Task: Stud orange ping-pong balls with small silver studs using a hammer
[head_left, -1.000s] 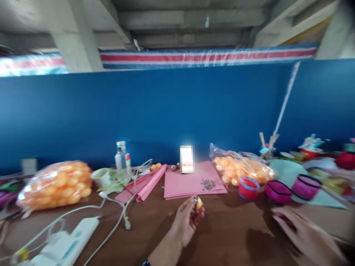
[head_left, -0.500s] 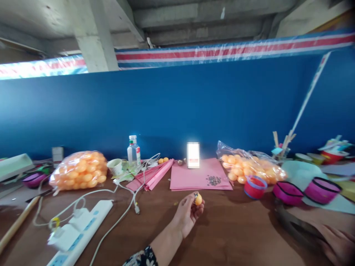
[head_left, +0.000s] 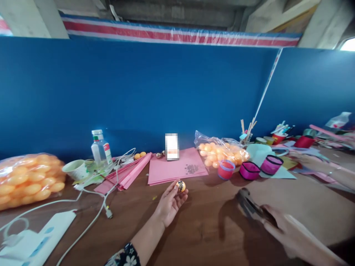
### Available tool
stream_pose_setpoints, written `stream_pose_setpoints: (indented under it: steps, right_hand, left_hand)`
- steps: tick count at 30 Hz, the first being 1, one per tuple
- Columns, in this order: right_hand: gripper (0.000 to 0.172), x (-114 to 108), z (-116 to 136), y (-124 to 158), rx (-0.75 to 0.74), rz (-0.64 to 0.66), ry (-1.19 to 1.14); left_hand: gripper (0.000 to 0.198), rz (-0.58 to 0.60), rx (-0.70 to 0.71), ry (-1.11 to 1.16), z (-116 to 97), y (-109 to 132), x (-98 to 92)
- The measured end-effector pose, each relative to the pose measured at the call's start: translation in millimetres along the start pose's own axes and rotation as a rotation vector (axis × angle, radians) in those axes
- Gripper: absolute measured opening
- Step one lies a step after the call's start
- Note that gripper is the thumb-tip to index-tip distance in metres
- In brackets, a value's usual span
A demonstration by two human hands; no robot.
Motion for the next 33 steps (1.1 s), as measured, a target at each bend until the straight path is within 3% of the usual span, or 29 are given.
stream_pose_setpoints:
  steps: [2, 6, 9, 11, 16, 23, 33]
  right_hand:
    - [0.032, 10.0, 20.3, 13.1, 0.054, 0.158, -0.286]
    - [0.039, 20.7, 87.2, 36.5, 0.134, 0.424, -0.789]
    - [0.033, 17.7, 138.3, 46.9, 0.008, 0.537, -0.857]
    - [0.032, 11.8, 155.7, 49.0, -0.078, 0.480, -0.792]
    - [0.033, 11.2, 168.9, 48.8, -0.109, 0.272, -0.642]
    - [0.031, 25.1, 192.4, 41.2, -0.130, 0.423, -0.792]
    - [0.028, 24.9, 186.3, 39.9, -0.111, 0.418, -0.806]
  left_hand:
    - [0.036, 0.008, -0.006, -0.014, 3.3, -0.4, 2.5]
    - [0.039, 0.048, -0.015, -0.027, 10.2, 2.8, 9.9]
    - [0.040, 0.076, -0.044, -0.020, 14.9, 8.4, 12.2]
    - [0.041, 0.088, -0.045, -0.016, 15.1, 11.7, 12.0]
    - [0.037, 0.100, -0.010, -0.031, 12.2, 14.5, 10.3]
    - [0.033, 0.065, 0.002, 0.012, 10.7, 11.6, 5.5]
    - [0.018, 0.064, -0.015, -0.036, 10.8, 12.1, 9.3]
Point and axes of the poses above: each hand's wrist, its own y-axis away from the middle knuckle, its own x-axis out of the palm, z = x × y, the point moved 10 cm from there along -y, towards the middle knuckle, and after that the axes turned 13 degrees about y, right-handed, at the moved point
